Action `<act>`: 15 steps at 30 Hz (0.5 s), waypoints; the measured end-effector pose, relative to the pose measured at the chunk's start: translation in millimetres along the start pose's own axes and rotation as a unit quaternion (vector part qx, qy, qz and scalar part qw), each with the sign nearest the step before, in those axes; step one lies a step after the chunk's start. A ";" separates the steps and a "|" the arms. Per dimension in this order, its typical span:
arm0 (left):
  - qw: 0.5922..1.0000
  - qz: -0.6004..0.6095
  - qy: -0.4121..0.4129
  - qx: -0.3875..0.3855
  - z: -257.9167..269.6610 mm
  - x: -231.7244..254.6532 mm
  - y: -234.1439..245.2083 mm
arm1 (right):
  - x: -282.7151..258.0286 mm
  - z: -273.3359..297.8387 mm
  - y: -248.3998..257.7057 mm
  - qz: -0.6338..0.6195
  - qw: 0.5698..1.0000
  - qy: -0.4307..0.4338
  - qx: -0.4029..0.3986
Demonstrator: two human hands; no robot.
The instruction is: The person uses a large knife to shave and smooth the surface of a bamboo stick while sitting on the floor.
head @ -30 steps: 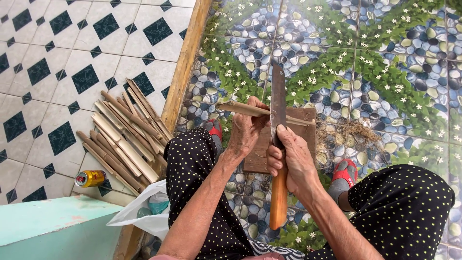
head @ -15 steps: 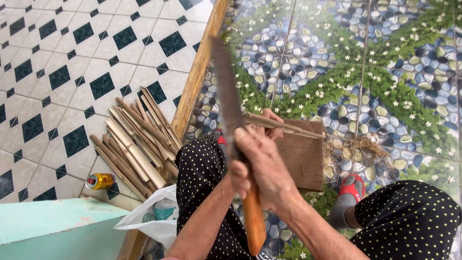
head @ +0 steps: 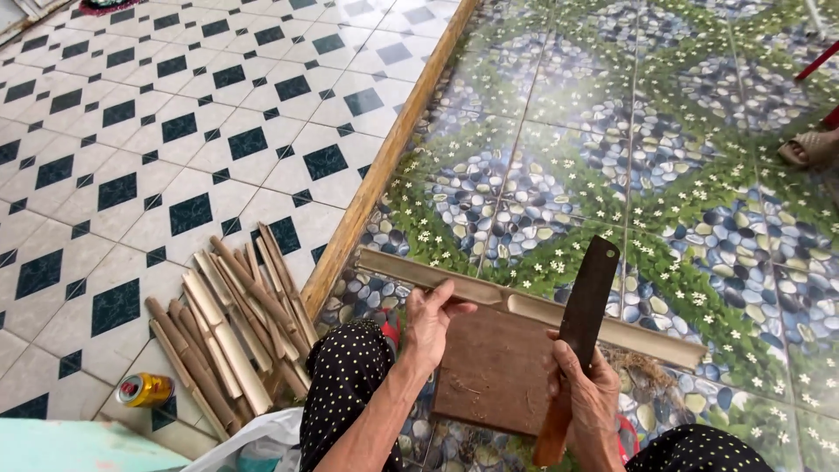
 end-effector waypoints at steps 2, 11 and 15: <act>1.000 0.000 0.006 0.004 -3.0 -5.0 1.0 | -17.5 -3.1 2.6 0.040 0.999 0.005 0.004; 0.983 -0.047 0.174 -0.027 6.9 -52.7 -7.9 | -29.1 -15.7 30.7 0.138 0.988 0.067 0.008; 0.880 -0.417 0.208 -0.095 40.6 -63.1 -49.7 | -64.4 -13.4 33.8 0.271 0.946 0.179 0.004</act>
Point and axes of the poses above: each hand's wrist, its own z-axis away from the middle knuckle, its own y-axis out of the back of the hand, x = y × z, the point moved 7 cm from there along -z, towards the middle knuckle, and after that the axes turned 10 degrees about y, right-handed, at the moved point
